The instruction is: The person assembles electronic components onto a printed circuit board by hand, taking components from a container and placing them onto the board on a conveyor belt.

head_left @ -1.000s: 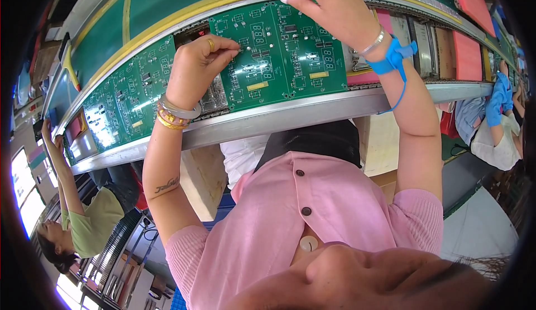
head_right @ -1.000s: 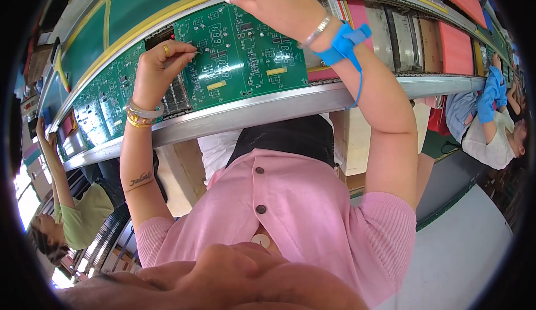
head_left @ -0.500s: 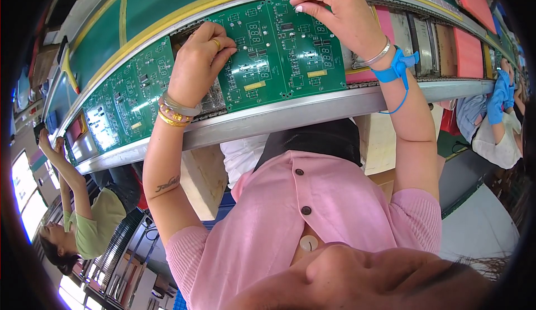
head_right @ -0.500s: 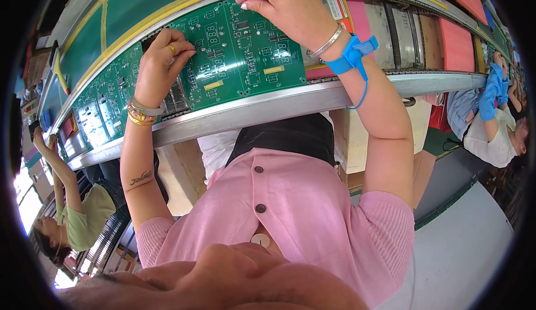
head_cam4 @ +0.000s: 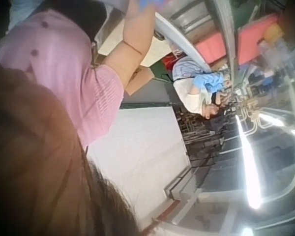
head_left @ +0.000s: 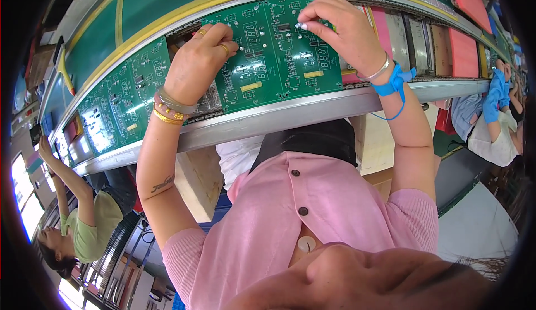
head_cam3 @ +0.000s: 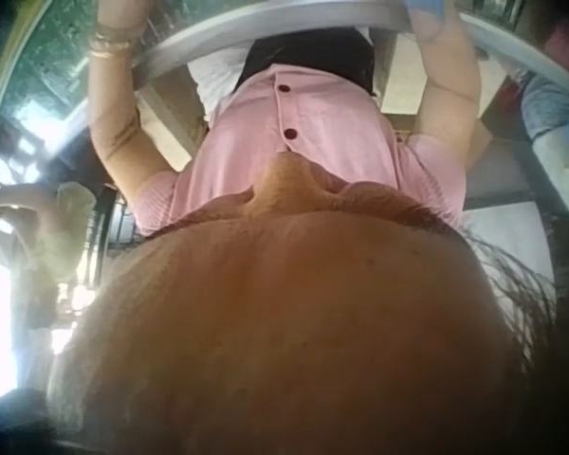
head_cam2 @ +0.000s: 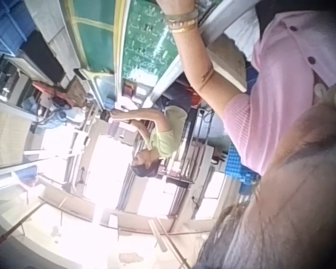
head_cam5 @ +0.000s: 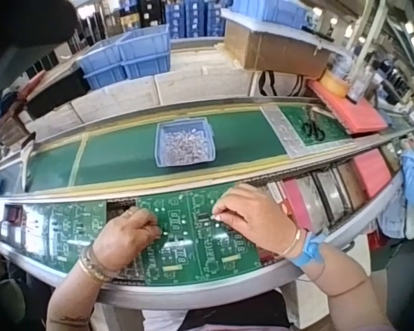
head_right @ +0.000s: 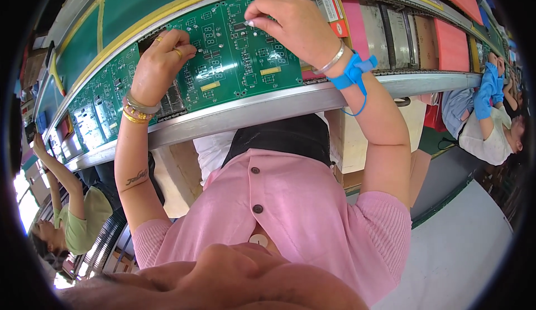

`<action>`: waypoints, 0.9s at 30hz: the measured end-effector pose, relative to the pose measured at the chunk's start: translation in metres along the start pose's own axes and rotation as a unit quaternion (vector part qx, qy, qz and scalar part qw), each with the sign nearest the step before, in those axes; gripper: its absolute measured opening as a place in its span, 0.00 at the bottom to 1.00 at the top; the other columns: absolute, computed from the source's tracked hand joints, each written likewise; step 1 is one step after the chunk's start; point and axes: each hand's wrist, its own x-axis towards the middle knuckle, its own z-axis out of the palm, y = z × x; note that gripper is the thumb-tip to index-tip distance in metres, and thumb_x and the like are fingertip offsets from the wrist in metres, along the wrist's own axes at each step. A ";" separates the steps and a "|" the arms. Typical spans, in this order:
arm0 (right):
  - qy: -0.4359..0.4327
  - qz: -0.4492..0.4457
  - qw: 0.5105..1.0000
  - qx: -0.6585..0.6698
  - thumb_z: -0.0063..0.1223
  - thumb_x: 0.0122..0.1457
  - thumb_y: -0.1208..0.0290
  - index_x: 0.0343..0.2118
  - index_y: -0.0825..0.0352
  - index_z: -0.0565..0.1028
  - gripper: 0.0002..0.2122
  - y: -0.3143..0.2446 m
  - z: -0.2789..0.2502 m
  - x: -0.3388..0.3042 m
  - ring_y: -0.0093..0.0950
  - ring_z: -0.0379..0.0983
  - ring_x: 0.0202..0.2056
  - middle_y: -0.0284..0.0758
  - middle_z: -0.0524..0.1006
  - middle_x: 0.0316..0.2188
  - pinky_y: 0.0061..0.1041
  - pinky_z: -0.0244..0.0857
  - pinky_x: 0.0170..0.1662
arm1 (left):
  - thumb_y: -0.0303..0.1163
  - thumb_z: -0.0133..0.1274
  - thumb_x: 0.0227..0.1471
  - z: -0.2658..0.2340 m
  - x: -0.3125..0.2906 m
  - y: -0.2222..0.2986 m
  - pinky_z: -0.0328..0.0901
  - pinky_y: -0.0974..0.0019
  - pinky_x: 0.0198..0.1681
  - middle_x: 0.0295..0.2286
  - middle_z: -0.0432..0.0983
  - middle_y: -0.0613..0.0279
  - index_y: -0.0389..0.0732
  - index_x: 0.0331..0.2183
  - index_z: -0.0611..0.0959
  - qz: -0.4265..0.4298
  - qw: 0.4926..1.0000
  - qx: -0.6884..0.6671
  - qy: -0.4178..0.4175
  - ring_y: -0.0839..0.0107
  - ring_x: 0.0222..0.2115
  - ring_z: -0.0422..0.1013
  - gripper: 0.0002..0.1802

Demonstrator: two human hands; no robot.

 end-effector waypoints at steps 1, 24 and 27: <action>-0.014 0.006 1.000 -0.007 0.56 0.50 0.72 0.28 0.63 0.76 0.03 0.000 -0.002 -0.004 0.33 0.68 0.32 0.32 0.72 0.25 0.29 0.64 0.37 | 0.25 0.60 0.40 0.000 -0.001 -0.001 0.67 0.65 0.32 0.30 0.72 0.61 0.38 0.29 0.81 0.000 1.000 -0.004 0.004 0.63 0.31 0.71 0.09; -0.055 -0.054 0.981 -0.178 0.57 0.46 0.73 0.25 0.62 0.73 0.04 0.006 0.005 -0.016 0.31 0.65 0.36 0.30 0.68 0.29 0.29 0.62 0.40 | 0.41 0.52 0.53 -0.001 -0.020 -0.018 0.65 0.61 0.30 0.28 0.74 0.61 0.36 0.25 0.82 -0.245 0.967 -0.031 0.062 0.58 0.28 0.71 0.17; -0.057 -0.085 0.973 -0.207 0.57 0.45 0.73 0.25 0.63 0.72 0.05 0.001 0.004 -0.014 0.30 0.65 0.36 0.30 0.68 0.29 0.28 0.62 0.40 | 0.41 0.53 0.53 -0.001 -0.020 -0.015 0.65 0.60 0.31 0.28 0.75 0.60 0.38 0.26 0.82 -0.256 0.964 -0.010 0.065 0.58 0.29 0.71 0.16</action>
